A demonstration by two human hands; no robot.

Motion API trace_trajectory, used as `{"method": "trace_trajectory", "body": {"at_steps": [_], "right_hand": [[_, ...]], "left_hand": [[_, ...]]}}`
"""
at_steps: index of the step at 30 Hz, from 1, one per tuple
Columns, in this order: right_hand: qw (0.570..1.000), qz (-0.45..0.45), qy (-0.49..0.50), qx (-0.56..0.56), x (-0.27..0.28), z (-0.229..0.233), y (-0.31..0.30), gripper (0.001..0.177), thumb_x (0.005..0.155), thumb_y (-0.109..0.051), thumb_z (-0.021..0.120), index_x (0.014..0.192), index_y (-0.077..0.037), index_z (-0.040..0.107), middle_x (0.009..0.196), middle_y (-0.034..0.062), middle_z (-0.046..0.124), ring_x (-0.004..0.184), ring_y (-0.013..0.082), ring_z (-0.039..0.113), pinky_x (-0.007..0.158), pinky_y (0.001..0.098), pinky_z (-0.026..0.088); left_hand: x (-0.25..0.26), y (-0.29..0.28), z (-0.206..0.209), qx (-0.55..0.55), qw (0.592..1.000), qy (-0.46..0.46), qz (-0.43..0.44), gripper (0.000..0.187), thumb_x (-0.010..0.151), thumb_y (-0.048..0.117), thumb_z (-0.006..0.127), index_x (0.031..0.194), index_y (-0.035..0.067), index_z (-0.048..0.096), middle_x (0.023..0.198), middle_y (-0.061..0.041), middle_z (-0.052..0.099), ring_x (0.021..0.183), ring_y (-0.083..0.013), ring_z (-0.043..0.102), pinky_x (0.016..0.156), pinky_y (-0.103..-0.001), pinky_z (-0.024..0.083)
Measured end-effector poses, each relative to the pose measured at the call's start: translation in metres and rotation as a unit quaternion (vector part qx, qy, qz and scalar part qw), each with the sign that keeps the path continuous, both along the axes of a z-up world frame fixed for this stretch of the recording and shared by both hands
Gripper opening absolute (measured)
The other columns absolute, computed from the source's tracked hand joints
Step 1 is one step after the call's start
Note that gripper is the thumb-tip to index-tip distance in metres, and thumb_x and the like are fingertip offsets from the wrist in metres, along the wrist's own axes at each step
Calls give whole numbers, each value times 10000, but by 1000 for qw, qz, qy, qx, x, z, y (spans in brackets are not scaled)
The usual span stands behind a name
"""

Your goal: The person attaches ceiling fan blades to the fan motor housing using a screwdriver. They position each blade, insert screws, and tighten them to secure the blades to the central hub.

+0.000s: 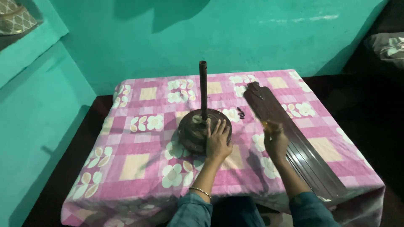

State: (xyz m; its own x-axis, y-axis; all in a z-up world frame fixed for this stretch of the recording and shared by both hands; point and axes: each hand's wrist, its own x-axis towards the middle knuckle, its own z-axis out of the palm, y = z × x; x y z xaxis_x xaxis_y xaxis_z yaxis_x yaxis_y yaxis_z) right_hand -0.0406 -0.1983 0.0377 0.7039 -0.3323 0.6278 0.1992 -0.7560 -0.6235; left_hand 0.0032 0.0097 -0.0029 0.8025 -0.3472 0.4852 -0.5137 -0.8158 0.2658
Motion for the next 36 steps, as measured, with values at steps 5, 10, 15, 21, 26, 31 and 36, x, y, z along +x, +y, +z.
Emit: {"method": "trace_trajectory", "body": {"at_steps": [5, 10, 15, 21, 26, 31, 36], "right_hand": [[985, 83, 9, -150, -13, -9, 15, 289, 899, -209, 681, 1120, -37, 609, 1078, 211, 681, 977, 412, 659, 841, 496, 518], [982, 81, -52, -162, -1, 12, 38, 286, 873, -288, 716, 1000, -41, 645, 1118, 211, 682, 1039, 422, 646, 900, 500, 486], [979, 132, 126, 90, 37, 37, 71, 348, 941, -308, 667, 1167, -44, 695, 1193, 127, 697, 1029, 273, 707, 828, 379, 556], [923, 183, 258, 220, 85, 55, 100, 410, 984, -291, 602, 1270, -8, 675, 1062, 131, 759, 921, 180, 706, 794, 322, 544], [881, 194, 302, 309, 89, 52, 119, 433, 1014, -324, 564, 1190, 36, 728, 996, 148, 765, 881, 218, 693, 783, 333, 539], [914, 159, 255, 274, 68, 41, 117, 460, 1031, -332, 476, 1200, 25, 712, 959, 176, 760, 857, 250, 709, 798, 366, 533], [946, 121, 218, 207, 40, 26, 113, 461, 1029, -328, 478, 1211, 25, 713, 986, 239, 766, 890, 283, 739, 830, 404, 536]], "left_hand": [[-12, 12, -8, -154, 983, -97, 18, 533, 889, 283, 687, 1386, 98, 632, 1519, -126, 526, 1477, -315, 420, 1266, -618, 119], [0, 29, 0, -253, 945, -168, 118, 628, 989, 373, 624, 1525, 88, 464, 1542, -166, 482, 1463, -345, 437, 1248, -634, 154], [27, 34, 2, -353, 915, -25, 194, 683, 989, 422, 579, 1528, 44, 398, 1508, -225, 489, 1436, -415, 419, 1168, -690, 73], [19, 30, 1, -283, 925, -53, 247, 703, 1019, 479, 527, 1525, 6, 405, 1490, -288, 499, 1432, -422, 440, 1228, -614, 167], [15, 29, 9, -264, 931, -81, 241, 838, 941, 572, 606, 1510, -10, 406, 1459, -304, 515, 1408, -433, 453, 1208, -596, 207], [27, 50, 0, -257, 954, -60, 144, 889, 894, 592, 667, 1525, 27, 397, 1428, -288, 559, 1340, -433, 528, 1184, -595, 263], [54, 85, -5, -201, 979, -9, 3, 856, 906, 582, 673, 1538, 86, 377, 1416, -239, 595, 1324, -415, 565, 1177, -568, 329]]}}
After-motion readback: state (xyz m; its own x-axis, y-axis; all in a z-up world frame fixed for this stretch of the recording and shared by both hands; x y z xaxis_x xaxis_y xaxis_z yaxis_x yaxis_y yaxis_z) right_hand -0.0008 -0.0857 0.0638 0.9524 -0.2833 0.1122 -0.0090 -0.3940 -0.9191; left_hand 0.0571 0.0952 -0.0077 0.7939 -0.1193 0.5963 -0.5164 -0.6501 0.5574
